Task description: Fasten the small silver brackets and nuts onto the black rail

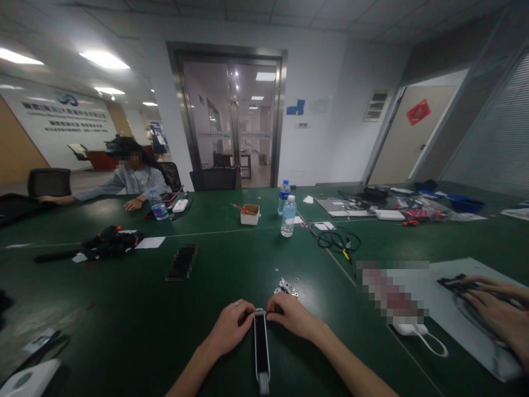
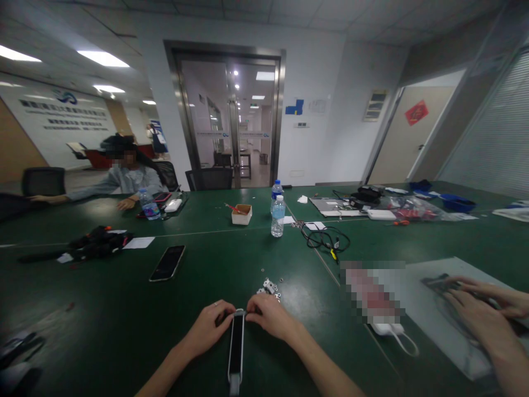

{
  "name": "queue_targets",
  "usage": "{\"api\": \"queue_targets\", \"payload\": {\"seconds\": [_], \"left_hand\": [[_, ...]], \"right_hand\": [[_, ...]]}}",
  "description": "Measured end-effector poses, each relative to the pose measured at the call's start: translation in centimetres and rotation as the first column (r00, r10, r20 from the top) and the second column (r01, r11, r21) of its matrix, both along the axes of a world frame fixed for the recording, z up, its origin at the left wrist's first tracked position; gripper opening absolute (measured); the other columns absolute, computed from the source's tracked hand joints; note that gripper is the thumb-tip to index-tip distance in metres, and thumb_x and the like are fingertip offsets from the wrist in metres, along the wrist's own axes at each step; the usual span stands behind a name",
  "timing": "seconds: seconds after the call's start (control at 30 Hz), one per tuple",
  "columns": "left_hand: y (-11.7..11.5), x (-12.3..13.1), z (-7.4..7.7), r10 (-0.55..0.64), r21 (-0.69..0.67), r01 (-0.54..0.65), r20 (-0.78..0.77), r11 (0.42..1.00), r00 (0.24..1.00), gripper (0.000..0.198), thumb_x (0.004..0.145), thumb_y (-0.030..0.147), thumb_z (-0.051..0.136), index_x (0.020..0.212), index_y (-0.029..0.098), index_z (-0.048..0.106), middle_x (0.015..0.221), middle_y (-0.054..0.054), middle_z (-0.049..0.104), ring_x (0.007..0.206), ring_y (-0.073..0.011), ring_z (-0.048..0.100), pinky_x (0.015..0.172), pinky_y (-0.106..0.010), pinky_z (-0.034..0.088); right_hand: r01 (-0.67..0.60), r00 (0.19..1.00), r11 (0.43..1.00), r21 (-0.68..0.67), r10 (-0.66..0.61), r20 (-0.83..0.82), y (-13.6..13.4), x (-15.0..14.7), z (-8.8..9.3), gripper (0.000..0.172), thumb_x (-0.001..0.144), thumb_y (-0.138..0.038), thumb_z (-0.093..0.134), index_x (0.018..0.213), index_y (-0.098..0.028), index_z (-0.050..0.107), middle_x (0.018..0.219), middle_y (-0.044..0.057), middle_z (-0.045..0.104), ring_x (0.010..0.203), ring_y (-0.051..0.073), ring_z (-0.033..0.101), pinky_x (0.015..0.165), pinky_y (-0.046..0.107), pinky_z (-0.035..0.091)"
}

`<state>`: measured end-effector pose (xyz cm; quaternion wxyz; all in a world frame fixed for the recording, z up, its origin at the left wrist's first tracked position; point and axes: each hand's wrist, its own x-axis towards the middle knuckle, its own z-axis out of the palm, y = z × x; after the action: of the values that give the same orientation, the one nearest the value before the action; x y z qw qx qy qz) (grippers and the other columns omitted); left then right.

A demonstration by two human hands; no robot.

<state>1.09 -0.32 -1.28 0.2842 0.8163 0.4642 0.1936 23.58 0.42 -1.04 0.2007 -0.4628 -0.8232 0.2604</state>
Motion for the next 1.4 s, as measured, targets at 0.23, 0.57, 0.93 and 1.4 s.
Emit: {"api": "queue_targets", "payload": {"seconds": [0.23,0.57,0.93,1.4], "left_hand": [[-0.04,0.18,0.18,0.002,0.013,-0.002,0.003,1.000,1.000,0.019,0.094,0.027,0.047,0.096,0.020,0.065,0.092,-0.001,0.064,0.079,-0.0169,0.057,0.070,-0.025,0.046],[0.07,0.17,-0.03,-0.002,0.043,0.002,0.002,0.999,1.000,0.019,0.094,0.028,0.047,0.095,0.020,0.065,0.088,-0.001,0.063,0.075,-0.0169,0.057,0.068,-0.025,0.045],[0.03,0.00,-0.21,-0.005,0.033,0.004,0.008,0.999,1.000,0.019,0.095,0.027,0.047,0.096,0.020,0.065,0.089,-0.001,0.063,0.077,-0.0168,0.057,0.069,-0.025,0.045],[0.08,0.13,-0.24,-0.002,0.048,0.002,0.013,0.999,1.000,0.018,0.093,0.024,0.048,0.095,0.019,0.065,0.086,-0.001,0.062,0.074,-0.0167,0.056,0.067,-0.025,0.044]], "right_hand": [[-0.018,0.999,1.000,0.023,0.019,-0.025,0.01,-0.26,-0.57,0.009,0.084,-0.026,0.067,0.088,-0.020,0.062,0.084,0.000,0.062,0.078,0.015,0.056,0.069,0.024,0.042],[-0.039,0.999,0.993,0.112,0.041,-0.013,0.03,0.19,-0.50,0.009,0.077,-0.016,0.063,0.086,-0.018,0.062,0.085,0.002,0.060,0.080,0.016,0.054,0.071,0.025,0.042],[-0.050,0.999,0.990,0.129,0.048,0.015,-0.19,0.04,-0.28,0.008,0.080,-0.017,0.060,0.087,-0.018,0.061,0.087,0.002,0.061,0.082,0.016,0.055,0.073,0.025,0.042],[-0.043,0.999,0.988,0.148,0.039,0.029,-0.22,-0.20,-0.03,0.005,0.079,-0.015,0.059,0.082,-0.018,0.060,0.083,0.003,0.060,0.080,0.016,0.055,0.072,0.025,0.043]]}}
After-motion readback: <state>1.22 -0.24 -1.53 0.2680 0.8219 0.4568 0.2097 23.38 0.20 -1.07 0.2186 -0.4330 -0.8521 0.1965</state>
